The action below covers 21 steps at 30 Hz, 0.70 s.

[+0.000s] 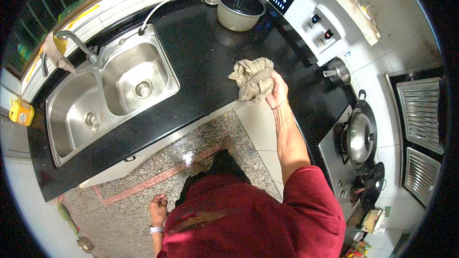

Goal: The person wipes the kitchen countertop and the inside of the sink using a cloth, then rinses the cloth under the faucet.

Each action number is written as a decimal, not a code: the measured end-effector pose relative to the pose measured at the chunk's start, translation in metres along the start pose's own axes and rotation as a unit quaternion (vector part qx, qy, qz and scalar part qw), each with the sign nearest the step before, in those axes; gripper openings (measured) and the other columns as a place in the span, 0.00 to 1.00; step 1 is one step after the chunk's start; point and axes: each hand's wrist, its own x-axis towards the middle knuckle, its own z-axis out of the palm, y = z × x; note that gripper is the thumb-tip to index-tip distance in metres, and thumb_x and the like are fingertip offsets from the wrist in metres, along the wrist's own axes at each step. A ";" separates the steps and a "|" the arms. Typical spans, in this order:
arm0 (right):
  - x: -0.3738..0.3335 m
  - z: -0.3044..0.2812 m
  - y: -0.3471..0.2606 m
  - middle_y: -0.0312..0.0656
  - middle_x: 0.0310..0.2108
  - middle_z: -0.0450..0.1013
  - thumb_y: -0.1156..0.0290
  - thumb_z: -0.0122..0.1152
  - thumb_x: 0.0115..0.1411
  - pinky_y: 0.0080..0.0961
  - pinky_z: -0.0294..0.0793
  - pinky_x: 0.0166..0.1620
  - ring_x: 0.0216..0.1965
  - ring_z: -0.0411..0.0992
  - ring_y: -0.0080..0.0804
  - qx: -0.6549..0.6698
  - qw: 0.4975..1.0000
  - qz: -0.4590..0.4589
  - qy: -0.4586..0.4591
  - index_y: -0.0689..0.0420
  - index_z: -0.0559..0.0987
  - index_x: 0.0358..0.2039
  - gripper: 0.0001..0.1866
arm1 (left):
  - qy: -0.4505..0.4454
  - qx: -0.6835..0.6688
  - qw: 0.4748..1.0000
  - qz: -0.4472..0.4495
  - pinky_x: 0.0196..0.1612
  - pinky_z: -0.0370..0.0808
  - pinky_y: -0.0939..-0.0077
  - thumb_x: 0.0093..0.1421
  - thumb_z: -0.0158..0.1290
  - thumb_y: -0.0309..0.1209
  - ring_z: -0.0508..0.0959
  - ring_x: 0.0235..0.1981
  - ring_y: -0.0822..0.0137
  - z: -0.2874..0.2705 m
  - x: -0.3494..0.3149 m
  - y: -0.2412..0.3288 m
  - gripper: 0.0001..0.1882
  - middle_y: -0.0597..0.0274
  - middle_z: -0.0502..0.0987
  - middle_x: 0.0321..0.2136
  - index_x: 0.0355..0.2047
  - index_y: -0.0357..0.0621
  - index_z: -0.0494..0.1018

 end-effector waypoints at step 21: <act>0.036 0.111 0.008 0.51 0.47 0.77 0.74 0.51 0.55 0.34 0.73 0.56 0.48 0.76 0.45 -0.652 0.734 -0.083 -0.171 0.64 0.75 0.52 0.22 | 0.064 0.005 0.997 0.037 0.36 0.75 0.70 0.61 0.54 0.28 0.80 0.29 0.64 0.004 -0.022 -0.023 0.08 0.53 0.80 0.28 0.36 0.36 0.77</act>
